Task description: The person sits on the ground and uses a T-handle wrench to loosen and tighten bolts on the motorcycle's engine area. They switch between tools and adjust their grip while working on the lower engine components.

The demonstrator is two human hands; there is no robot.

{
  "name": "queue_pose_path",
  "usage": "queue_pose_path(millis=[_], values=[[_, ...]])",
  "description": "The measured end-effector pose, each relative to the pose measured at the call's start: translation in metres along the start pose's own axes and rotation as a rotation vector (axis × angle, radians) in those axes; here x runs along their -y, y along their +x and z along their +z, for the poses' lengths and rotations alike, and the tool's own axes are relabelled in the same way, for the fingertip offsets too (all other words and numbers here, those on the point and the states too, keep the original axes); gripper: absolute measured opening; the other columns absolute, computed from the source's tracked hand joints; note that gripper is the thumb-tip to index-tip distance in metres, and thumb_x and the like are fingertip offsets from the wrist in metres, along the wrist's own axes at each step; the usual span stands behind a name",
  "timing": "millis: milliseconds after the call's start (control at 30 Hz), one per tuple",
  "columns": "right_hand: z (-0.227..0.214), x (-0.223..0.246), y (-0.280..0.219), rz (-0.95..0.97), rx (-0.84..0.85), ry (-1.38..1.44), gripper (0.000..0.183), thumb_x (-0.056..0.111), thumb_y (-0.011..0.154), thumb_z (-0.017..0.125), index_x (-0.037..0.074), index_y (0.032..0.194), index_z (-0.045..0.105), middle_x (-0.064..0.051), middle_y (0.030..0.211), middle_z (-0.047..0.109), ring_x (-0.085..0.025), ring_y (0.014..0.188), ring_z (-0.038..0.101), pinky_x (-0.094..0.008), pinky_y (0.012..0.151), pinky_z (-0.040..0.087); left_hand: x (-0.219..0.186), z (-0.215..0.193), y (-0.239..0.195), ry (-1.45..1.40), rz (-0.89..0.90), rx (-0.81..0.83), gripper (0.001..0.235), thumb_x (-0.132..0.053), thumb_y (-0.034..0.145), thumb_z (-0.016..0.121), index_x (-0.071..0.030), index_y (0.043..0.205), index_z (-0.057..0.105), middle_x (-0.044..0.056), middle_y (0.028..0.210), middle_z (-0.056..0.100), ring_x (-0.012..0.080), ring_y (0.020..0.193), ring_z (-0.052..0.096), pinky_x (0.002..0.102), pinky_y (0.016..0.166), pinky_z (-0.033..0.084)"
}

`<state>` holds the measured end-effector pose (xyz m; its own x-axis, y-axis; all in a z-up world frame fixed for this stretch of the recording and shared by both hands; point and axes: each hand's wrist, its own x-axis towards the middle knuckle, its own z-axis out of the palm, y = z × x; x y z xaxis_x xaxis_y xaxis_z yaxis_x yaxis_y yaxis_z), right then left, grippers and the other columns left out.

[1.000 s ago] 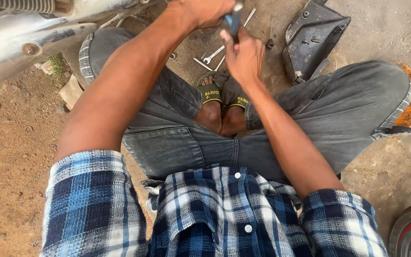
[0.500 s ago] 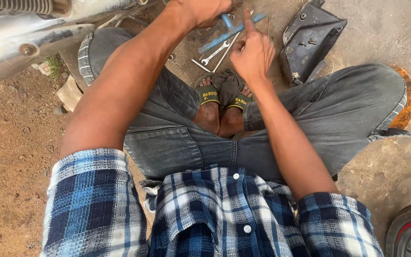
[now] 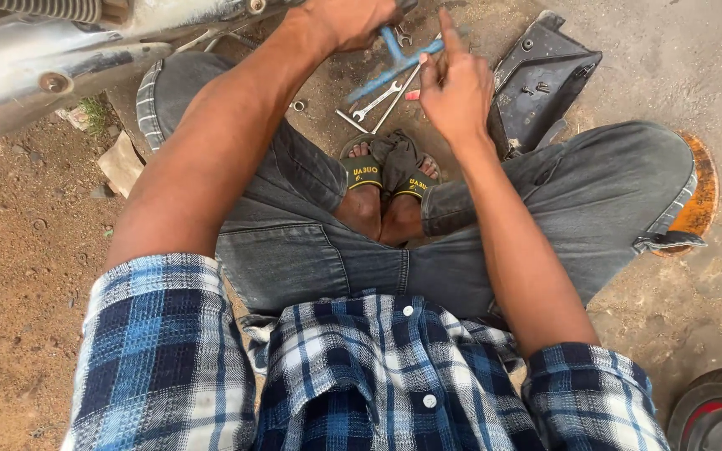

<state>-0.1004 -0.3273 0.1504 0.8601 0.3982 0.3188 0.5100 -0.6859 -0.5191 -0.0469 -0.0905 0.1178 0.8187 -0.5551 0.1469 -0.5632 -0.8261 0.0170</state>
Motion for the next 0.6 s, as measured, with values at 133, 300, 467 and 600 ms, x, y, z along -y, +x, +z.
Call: queue_pose_path(millis=[133, 300, 467, 600], values=[[0.044, -0.006, -0.023, -0.117, 0.207, -0.118, 0.031, 0.024, 0.080, 0.086, 0.017, 0.097, 0.061, -0.008, 0.070, 0.069, -0.025, 0.064, 0.068, -0.042, 0.064, 0.055, 0.006, 0.001, 0.006, -0.011, -0.069, 0.018, 0.021, -0.008, 0.084, 0.072, -0.007, 0.106, 0.075, 0.016, 0.080, 0.074, 0.0326, 0.068, 0.073, 0.045, 0.056, 0.059], [0.031, 0.024, -0.023, -0.294, 0.150, 0.056, 0.080, 0.003, 0.090, 0.069, 0.032, 0.160, 0.043, -0.002, 0.068, 0.067, -0.021, 0.057, 0.064, -0.037, 0.064, 0.056, 0.007, 0.008, 0.003, 0.035, -0.068, -0.034, 0.027, -0.009, 0.081, 0.072, -0.012, 0.108, 0.074, 0.011, 0.076, 0.073, 0.0283, 0.061, 0.071, 0.043, 0.049, 0.058], [0.013, 0.026, -0.009, -0.158, -0.108, -0.123, 0.084, 0.012, 0.093, 0.075, 0.017, 0.163, 0.029, -0.002, 0.067, 0.064, -0.022, 0.054, 0.062, -0.041, 0.058, 0.050, 0.001, 0.003, 0.002, 0.146, -0.071, 0.037, 0.017, -0.012, 0.089, 0.070, -0.012, 0.106, 0.074, 0.009, 0.074, 0.073, 0.0244, 0.057, 0.071, 0.039, 0.049, 0.058], [0.014, 0.022, -0.014, -0.331, -0.356, -0.196, 0.088, 0.036, 0.102, 0.076, 0.015, 0.167, 0.020, -0.003, 0.070, 0.062, -0.024, 0.061, 0.062, -0.043, 0.061, 0.048, -0.001, -0.004, 0.005, 0.191, -0.165, 0.145, 0.015, -0.014, 0.091, 0.069, -0.006, 0.103, 0.073, 0.010, 0.071, 0.073, 0.0218, 0.055, 0.071, 0.037, 0.046, 0.059]])
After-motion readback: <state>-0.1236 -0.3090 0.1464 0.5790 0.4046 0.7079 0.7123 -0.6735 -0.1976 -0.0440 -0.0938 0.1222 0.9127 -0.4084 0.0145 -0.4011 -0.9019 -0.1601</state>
